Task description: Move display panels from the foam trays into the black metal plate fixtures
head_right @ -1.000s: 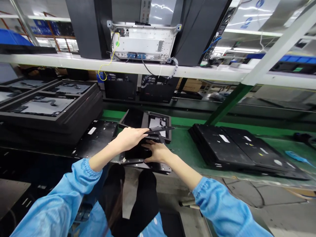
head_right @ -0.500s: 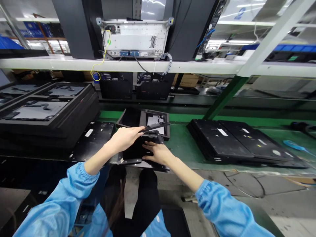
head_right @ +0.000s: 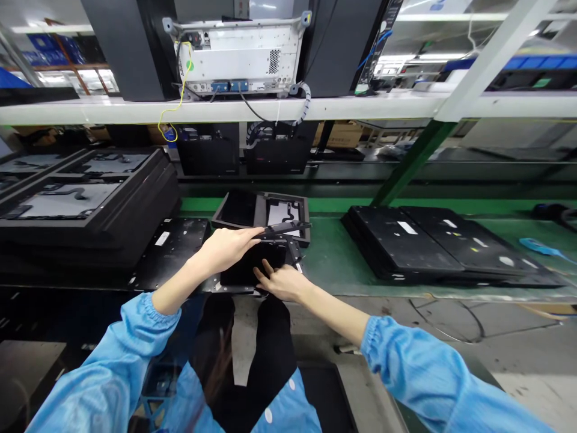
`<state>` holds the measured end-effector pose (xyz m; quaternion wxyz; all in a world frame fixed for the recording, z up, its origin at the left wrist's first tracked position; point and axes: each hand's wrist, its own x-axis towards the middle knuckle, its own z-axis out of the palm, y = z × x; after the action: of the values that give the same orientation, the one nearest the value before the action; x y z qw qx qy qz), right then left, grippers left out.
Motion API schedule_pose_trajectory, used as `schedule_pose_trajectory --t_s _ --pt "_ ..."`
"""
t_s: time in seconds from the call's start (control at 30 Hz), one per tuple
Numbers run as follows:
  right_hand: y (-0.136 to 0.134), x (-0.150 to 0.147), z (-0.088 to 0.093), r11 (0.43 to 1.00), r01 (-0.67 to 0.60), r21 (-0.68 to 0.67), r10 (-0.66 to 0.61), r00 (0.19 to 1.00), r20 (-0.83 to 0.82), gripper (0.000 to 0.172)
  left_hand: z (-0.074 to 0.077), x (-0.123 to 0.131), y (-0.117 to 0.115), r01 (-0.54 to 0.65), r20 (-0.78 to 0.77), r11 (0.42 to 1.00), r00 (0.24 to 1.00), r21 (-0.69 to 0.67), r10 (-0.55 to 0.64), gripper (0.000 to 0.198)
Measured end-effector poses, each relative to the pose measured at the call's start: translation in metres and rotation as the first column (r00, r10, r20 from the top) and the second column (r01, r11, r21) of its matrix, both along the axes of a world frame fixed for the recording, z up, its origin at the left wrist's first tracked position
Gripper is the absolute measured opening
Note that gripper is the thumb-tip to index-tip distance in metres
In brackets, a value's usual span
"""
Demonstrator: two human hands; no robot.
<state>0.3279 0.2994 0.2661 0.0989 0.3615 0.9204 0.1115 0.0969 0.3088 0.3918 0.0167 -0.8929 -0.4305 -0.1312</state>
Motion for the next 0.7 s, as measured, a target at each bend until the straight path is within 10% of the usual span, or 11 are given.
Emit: schedule_pose_trajectory --t_s 0.3,0.7 --pt "-0.009 0.000 0.010 0.970 -0.203 0.132 0.193 0.978 0.085 0.058 -0.006 -0.009 -0.001 0.012 0.051 0.999 0.999 0.031 -0.014 0.044" --pt "-0.025 0.015 0.045 0.908 -0.072 0.413 0.097 0.994 -0.039 0.046 -0.010 -0.010 -0.004 0.001 0.091 0.999 0.996 0.052 -0.006 0.044"
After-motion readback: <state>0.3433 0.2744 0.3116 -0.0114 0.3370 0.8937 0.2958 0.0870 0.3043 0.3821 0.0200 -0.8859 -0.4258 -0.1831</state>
